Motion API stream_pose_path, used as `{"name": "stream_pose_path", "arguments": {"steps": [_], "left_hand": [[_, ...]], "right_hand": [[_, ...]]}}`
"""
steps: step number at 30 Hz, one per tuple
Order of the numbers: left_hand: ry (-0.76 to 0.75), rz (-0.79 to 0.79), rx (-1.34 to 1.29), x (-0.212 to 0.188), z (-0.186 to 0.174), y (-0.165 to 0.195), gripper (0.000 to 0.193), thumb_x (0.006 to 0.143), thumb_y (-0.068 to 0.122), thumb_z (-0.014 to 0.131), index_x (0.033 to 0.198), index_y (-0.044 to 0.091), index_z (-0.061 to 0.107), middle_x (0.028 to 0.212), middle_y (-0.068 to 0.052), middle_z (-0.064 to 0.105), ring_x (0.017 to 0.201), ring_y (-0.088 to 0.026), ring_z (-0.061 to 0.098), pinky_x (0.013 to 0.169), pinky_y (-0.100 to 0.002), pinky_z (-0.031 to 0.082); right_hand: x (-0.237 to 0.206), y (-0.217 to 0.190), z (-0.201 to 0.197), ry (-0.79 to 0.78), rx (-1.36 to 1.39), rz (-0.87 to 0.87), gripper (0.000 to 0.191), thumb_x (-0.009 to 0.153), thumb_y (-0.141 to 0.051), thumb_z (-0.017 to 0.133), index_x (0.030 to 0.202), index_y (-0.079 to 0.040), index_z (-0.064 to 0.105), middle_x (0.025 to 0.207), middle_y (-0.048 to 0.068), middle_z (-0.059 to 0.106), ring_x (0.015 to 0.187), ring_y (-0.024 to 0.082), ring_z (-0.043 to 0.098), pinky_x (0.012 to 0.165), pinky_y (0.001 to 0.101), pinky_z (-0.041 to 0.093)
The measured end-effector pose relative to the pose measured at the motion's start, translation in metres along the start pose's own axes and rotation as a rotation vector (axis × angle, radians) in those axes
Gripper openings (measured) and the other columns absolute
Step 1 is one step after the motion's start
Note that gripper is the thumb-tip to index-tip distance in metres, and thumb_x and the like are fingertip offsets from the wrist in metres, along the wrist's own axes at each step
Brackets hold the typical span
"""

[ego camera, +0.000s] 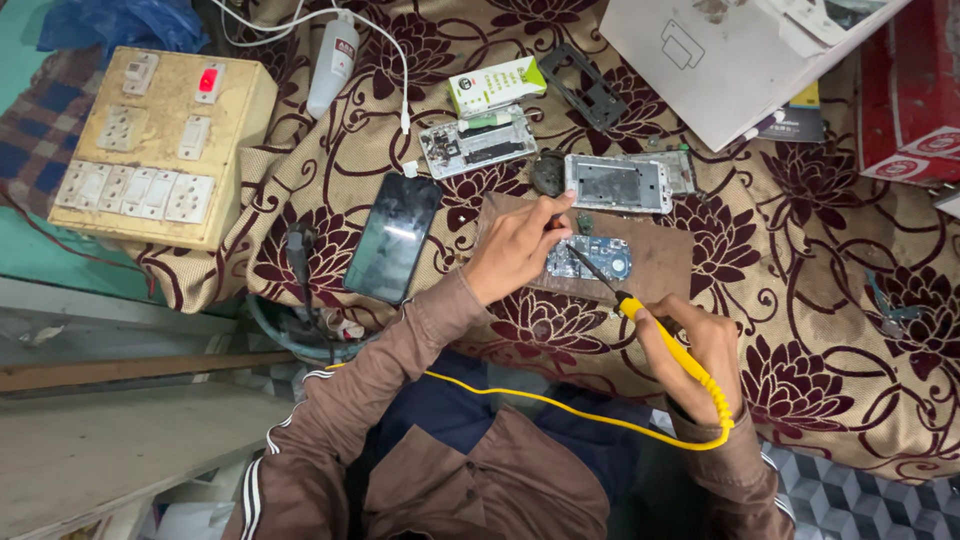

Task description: The person uses a soldering iron to apply heat to specific points on a small circuit board while holding it steady with the other hand. The person repeatedly touches the iron to different components on the board throughout the clip.

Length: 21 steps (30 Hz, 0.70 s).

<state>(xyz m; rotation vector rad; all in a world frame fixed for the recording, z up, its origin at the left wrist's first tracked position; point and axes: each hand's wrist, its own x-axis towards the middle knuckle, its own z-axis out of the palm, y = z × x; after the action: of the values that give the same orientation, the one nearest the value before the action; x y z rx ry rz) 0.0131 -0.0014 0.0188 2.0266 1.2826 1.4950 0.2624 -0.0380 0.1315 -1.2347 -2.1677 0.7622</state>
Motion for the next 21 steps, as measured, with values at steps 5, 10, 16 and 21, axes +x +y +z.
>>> {"name": "stream_pose_path", "arguments": {"steps": [5,10,16,21], "left_hand": [[0.013,0.04,0.003,0.0009,0.0007,-0.0006,0.048,0.099,-0.001,0.066,0.142,0.003,0.045,0.099,-0.012,0.072,0.092,-0.028,0.076,0.079,-0.038,0.06],[0.006,0.003,0.0,-0.0006,-0.001,0.0024,0.05,0.096,-0.002,0.067,0.141,0.005,0.047,0.099,-0.012,0.074,0.092,-0.029,0.077,0.078,-0.039,0.06],[0.003,0.014,-0.006,0.0013,-0.0019,0.0036,0.052,0.097,-0.002,0.067,0.143,0.004,0.045,0.098,-0.013,0.072,0.091,-0.029,0.076,0.077,-0.039,0.06],[0.0,0.004,-0.003,0.0011,-0.0022,0.0044,0.05,0.097,-0.002,0.067,0.142,0.004,0.047,0.097,-0.012,0.073,0.091,-0.03,0.076,0.078,-0.039,0.06]], "right_hand": [[0.0,-0.0006,-0.0004,0.002,0.012,-0.026,0.017,0.091,-0.014,0.066,0.088,0.003,0.069,0.063,0.015,0.064,0.045,0.02,0.06,0.049,0.0335,0.044],[0.0006,-0.0017,0.0,0.015,-0.017,-0.049,0.017,0.092,-0.014,0.067,0.089,0.003,0.069,0.065,0.016,0.065,0.047,0.022,0.061,0.05,0.0336,0.044],[0.0012,-0.0022,-0.0002,0.005,-0.023,-0.026,0.017,0.091,-0.014,0.067,0.089,0.003,0.07,0.064,0.016,0.065,0.044,0.023,0.061,0.048,0.0334,0.044],[0.0007,-0.0016,0.0005,0.011,-0.014,-0.043,0.017,0.091,-0.013,0.067,0.09,0.004,0.07,0.066,0.016,0.066,0.045,0.022,0.062,0.049,0.0329,0.044]]}}
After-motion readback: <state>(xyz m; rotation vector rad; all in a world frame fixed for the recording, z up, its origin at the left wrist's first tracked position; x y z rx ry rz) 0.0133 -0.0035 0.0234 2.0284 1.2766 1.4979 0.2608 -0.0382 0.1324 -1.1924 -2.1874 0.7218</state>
